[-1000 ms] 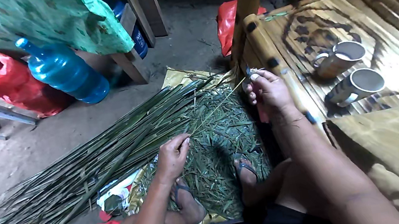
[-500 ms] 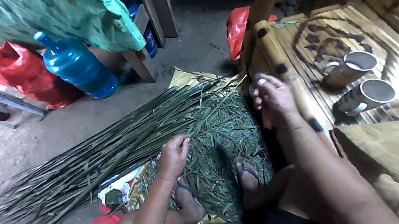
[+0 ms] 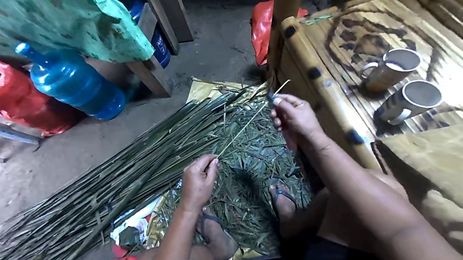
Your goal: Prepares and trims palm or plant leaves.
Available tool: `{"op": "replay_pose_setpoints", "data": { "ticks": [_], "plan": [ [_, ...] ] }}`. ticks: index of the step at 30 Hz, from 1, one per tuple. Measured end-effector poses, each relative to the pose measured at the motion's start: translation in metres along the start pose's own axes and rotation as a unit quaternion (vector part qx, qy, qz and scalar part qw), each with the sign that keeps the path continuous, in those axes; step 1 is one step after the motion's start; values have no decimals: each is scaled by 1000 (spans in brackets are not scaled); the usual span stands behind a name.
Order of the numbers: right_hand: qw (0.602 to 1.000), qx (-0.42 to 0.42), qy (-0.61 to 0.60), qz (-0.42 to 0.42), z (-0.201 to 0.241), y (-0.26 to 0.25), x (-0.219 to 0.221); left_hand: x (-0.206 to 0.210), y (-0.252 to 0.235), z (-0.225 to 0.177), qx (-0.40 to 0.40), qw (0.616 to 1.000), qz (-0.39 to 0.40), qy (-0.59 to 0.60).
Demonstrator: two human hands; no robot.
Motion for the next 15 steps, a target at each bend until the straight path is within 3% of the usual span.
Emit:
{"op": "replay_pose_setpoints", "data": {
  "ticks": [5,8,15],
  "plan": [
    [994,-35,-49,-96,29,-10,-54,-14,9,11,12,1000,-17,-5],
    [992,-40,-26,-113,34,-5,-52,-16,9,15,0,1000,-9,-9],
    [982,-55,55,174,-22,38,76,4,0,0,-26,998,63,7]
  ]
}}
Point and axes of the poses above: each hand's wrist, its own y-axis away from the middle knuckle, its own x-axis out of the palm, z = x × y, the point moved 10 cm from there along -y, towards the middle knuckle, and after that the axes turned 2 degrees about -y, right-handed, at the moved point
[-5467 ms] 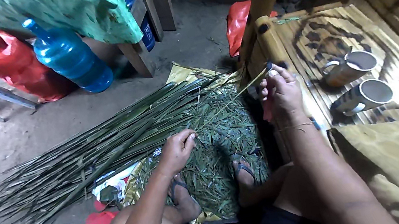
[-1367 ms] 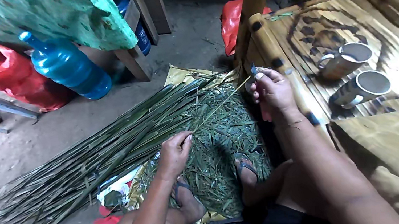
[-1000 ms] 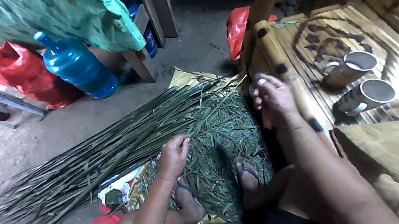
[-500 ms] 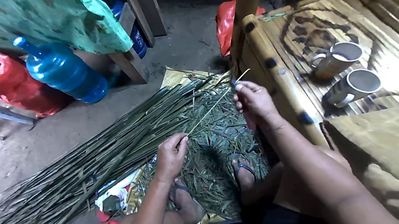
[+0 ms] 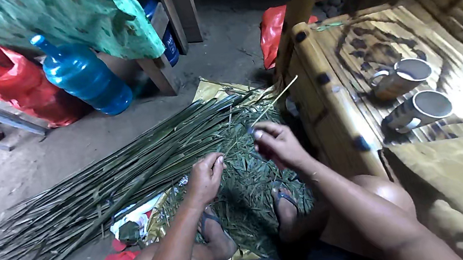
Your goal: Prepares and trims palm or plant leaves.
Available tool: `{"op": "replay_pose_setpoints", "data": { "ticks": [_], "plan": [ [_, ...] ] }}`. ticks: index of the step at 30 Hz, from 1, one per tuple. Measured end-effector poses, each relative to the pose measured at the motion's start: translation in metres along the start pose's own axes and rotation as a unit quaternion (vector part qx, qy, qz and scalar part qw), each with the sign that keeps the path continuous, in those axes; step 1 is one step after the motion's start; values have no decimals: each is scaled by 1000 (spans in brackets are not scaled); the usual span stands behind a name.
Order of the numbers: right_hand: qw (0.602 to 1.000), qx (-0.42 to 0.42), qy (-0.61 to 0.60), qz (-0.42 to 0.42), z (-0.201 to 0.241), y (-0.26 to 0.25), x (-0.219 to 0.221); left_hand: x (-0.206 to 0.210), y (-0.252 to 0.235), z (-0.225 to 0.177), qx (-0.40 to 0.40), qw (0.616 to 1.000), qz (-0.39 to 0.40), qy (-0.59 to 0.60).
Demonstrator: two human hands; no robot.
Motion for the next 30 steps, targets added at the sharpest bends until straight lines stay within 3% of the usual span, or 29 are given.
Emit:
{"op": "replay_pose_setpoints", "data": {
  "ticks": [2,5,11,17,20,26,28,30],
  "plan": [
    [998,-6,6,62,-9,5,23,5,-1,-5,18,1000,6,18],
    [998,-15,3,65,-5,4,19,9,-2,-8,30,999,8,37],
    [996,-19,-23,-79,21,-11,-58,3,0,-3,27,998,-5,50],
    [963,-43,-107,-245,51,-7,-137,-3,5,8,7,999,-1,33],
    [973,-26,-65,-222,48,-5,-117,-3,2,8,-1,1000,-1,23],
    [998,18,-56,16,1,2,8,13,-10,-13,6,998,16,58],
    [998,5,-64,26,1,3,10,17,-11,-15,8,996,22,82],
    [998,-9,-66,-19,9,-1,-13,17,-10,-12,14,996,19,88]
  ]
}}
Point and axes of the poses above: each hand's wrist, its own y-axis away from the middle knuckle, its own x-axis out of the palm, z = x × y, the point moved 10 cm from there along -y, towards the middle knuckle, and after that the axes turned 2 degrees about -y, right-handed, at the moved point
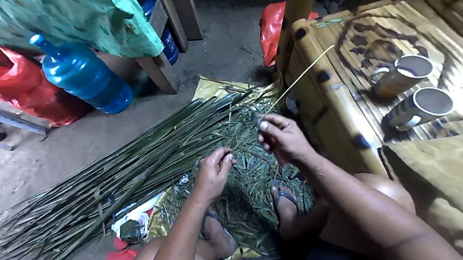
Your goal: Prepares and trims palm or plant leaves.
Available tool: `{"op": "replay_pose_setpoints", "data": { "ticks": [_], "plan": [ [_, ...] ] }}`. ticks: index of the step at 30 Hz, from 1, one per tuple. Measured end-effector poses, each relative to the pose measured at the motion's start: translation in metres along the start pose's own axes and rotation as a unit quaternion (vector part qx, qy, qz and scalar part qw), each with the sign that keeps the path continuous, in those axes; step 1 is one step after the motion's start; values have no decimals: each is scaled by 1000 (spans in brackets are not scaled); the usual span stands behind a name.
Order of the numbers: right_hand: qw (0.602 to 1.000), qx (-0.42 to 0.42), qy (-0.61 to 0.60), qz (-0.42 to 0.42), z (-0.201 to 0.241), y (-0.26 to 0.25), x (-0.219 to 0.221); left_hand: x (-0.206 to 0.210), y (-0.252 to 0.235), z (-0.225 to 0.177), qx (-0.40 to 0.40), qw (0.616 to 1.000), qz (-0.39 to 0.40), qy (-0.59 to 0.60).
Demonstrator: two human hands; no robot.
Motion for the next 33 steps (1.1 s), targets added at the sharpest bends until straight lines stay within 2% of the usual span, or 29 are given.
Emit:
{"op": "replay_pose_setpoints", "data": {
  "ticks": [2,4,8,11,15,24,29,33],
  "plan": [
    [999,-12,-11,-40,10,-4,-18,-3,2,5,-3,1000,-12,-9],
    [999,-6,-8,-42,10,-2,-15,-4,2,6,-10,1000,-17,-23],
    [997,25,32,71,-19,10,32,-4,0,-3,21,999,-27,-11],
    [995,16,38,94,-21,11,37,-6,1,-4,31,999,-29,-7],
    [999,-1,38,22,2,2,4,-11,6,2,24,999,-20,-5],
    [985,-61,-3,-164,58,-8,-105,-25,19,20,13,999,-8,-43],
    [970,-71,-8,-232,77,-3,-123,-26,22,26,3,998,4,-67],
    [966,-75,-21,-245,75,-2,-122,-27,23,27,-3,996,9,-87]
  ]
}}
Point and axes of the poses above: each hand's wrist, its own y-axis away from the middle knuckle, its own x-axis out of the palm, z = x × y, the point moved 10 cm from there along -y, towards the middle knuckle, and after that the axes turned 2 degrees about -y, right-handed, at the moved point
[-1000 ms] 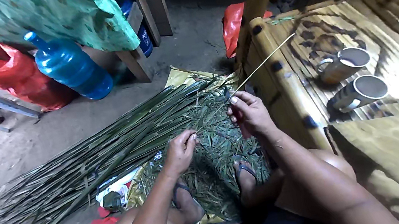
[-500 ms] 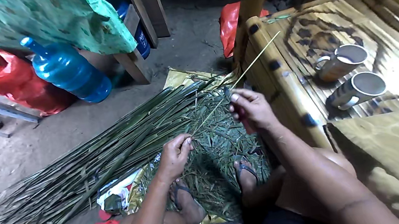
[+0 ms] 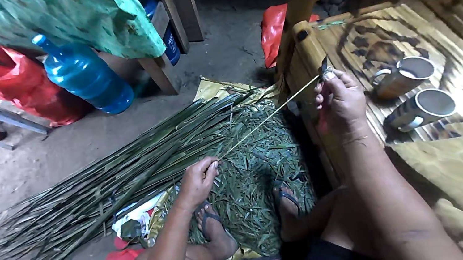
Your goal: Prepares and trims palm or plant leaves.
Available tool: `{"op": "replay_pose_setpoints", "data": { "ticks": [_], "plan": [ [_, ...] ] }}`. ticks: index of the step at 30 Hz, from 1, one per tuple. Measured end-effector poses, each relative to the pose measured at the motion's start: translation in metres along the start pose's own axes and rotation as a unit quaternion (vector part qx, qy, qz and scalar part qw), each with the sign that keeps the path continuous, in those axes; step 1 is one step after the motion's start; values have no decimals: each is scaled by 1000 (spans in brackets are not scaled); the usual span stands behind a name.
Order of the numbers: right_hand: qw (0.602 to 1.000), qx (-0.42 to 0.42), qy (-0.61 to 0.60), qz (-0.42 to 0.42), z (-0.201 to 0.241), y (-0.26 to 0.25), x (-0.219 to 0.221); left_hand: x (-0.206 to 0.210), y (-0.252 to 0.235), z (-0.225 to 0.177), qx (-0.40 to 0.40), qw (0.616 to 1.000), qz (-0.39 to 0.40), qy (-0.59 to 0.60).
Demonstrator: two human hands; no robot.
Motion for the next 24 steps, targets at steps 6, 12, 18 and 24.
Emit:
{"op": "replay_pose_setpoints", "data": {
  "ticks": [6,12,18,24],
  "plan": [
    [995,12,45,-90,0,-4,-35,-12,8,21,-60,997,-29,-38],
    [981,123,64,136,-78,51,73,2,-11,-4,-64,998,-24,-13],
    [964,133,20,229,-92,67,98,15,-26,-29,9,1000,-27,-4],
    [985,111,18,133,-67,44,68,7,-27,-30,19,998,-57,-15]
  ]
}}
Point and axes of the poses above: each hand's wrist, its own y-axis away from the middle knuckle, its own x-axis out of the palm, z = x × y, the point moved 10 cm from there along -y, towards the middle knuckle, and after that the axes turned 2 degrees about -y, right-handed, at the moved point
